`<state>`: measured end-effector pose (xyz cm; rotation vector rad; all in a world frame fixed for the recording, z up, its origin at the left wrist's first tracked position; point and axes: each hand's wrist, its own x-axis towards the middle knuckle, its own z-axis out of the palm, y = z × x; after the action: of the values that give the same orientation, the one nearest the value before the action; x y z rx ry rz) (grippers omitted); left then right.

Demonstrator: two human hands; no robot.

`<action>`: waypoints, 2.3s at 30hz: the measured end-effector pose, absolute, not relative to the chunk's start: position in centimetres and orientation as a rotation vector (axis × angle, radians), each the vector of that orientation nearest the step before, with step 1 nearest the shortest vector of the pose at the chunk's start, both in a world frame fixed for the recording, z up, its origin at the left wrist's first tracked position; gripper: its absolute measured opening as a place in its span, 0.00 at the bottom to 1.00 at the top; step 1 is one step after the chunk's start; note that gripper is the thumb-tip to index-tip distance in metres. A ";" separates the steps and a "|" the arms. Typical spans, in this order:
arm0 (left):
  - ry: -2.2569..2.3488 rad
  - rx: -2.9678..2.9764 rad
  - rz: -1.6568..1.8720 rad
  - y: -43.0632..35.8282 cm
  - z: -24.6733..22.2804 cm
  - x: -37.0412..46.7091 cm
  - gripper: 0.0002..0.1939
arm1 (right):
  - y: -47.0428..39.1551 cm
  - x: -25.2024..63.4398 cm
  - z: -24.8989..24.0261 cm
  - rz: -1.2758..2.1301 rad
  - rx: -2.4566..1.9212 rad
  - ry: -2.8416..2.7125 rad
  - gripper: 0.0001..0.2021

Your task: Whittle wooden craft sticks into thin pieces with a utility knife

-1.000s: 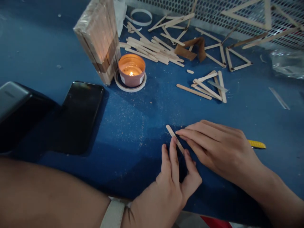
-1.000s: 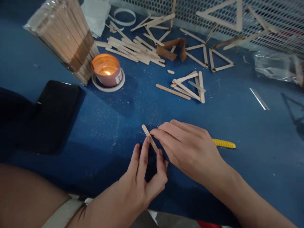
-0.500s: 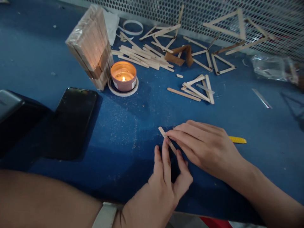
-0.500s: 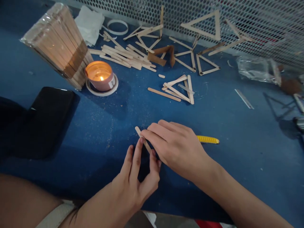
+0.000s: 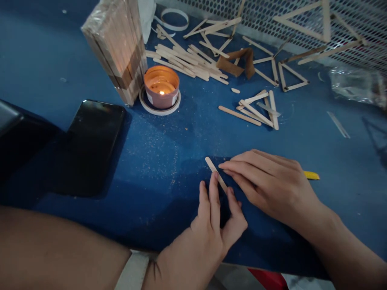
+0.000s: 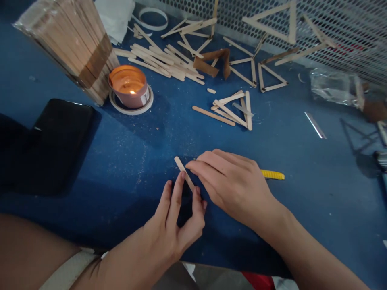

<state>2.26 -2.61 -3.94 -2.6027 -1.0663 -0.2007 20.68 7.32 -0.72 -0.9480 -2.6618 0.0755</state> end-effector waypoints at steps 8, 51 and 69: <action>-1.057 -2.641 -0.160 -2.5 -3.7 2.0 0.24 | 7.2 20.4 -0.8 0.021 -0.909 -2.680 0.07; -1.039 -2.653 -0.109 -2.5 -3.4 1.9 0.24 | 7.4 20.6 -0.9 0.025 -0.896 -2.665 0.09; -1.092 -2.646 -0.102 -2.7 -3.6 2.1 0.24 | 7.7 20.5 -0.9 0.153 -0.903 -2.679 0.10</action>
<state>2.10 -2.71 -3.61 -2.6456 -1.0918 -0.1023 20.55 7.67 -0.90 -0.9027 -2.6789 0.1534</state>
